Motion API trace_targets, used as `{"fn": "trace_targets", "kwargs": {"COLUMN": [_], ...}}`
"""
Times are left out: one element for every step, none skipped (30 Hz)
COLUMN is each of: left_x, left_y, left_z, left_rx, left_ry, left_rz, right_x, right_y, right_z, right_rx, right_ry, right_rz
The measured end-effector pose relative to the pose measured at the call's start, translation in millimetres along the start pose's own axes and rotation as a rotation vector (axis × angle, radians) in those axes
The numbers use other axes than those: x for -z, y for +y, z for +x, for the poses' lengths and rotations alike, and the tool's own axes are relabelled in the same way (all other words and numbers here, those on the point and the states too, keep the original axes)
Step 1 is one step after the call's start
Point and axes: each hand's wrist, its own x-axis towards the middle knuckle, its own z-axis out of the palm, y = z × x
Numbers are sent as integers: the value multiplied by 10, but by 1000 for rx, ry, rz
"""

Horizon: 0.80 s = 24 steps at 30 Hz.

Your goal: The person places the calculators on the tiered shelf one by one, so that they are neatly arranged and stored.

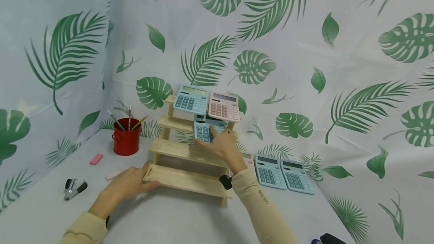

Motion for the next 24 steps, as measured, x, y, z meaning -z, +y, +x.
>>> {"fn": "trace_targets", "kwargs": {"left_x": [2, 5, 6, 6, 6, 4, 3, 4, 6, 8, 11, 14, 18, 20, 21, 20, 19, 17, 14, 11, 7, 4, 0, -5], "left_y": [-1, -2, -3, -3, -2, -1, 1, 5, 11, 18, 23, 28, 33, 35, 36, 34, 32, 29, 27, 24, 22, 18, 13, 8], "left_z": [2, 1, 1, 2, 4, 6, 11, 16, 22, 23, 25, 25, 23, 20, 16, 12, 10, 7, 5, 5, 5, 5, 7, 9], "left_rx": [0, 1, 2, 7, 9, 7, 4, 1, -1, -1, -3, -4, 0, 3, 6, 8, 9, 7, 7, 5, 4, 4, 3, 1], "left_ry": [0, -2, -3, -5, -5, -5, -5, -4, -3, -4, -4, -5, -6, -7, -7, -6, -4, -3, -1, 0, 2, 2, 1, 1], "left_rz": [1, 3, 4, 3, 5, 8, 8, 9, 8, 7, 7, 7, 4, 2, -1, -2, -4, -6, -9, -11, -13, -12, -12, -12], "right_x": [-8, -22, -41, -63, -87, -111, -138, -162, -187, -208, -228, -246, -261, -273, -284, -295, -303, -312, -320, -330, -339, -347, -355, -363], "right_y": [-18, -35, -53, -71, -88, -104, -119, -137, -155, -174, -195, -217, -240, -266, -290, -315, -340, -365, -390, -413, -435, -459, -480, -498], "right_z": [3, 5, 9, 14, 21, 24, 30, 38, 49, 63, 80, 99, 119, 141, 165, 192, 218, 242, 267, 292, 316, 332, 346, 357], "right_rx": [23, 46, 78, 107, 135, 157, 171, 180, 188, 191, 195, 199, 203, 207, 213, 218, 220, 224, 224, 226, 228, 230, 230, 229], "right_ry": [-2, 0, 9, 21, 39, 56, 72, 91, 113, 127, 138, 145, 149, 150, 150, 148, 143, 140, 131, 127, 126, 126, 126, 131], "right_rz": [-11, -21, -33, -39, -44, -46, -42, -27, -20, -10, -5, -6, 1, 0, -8, -10, -11, -10, -4, -9, -10, -4, 0, 2]}}
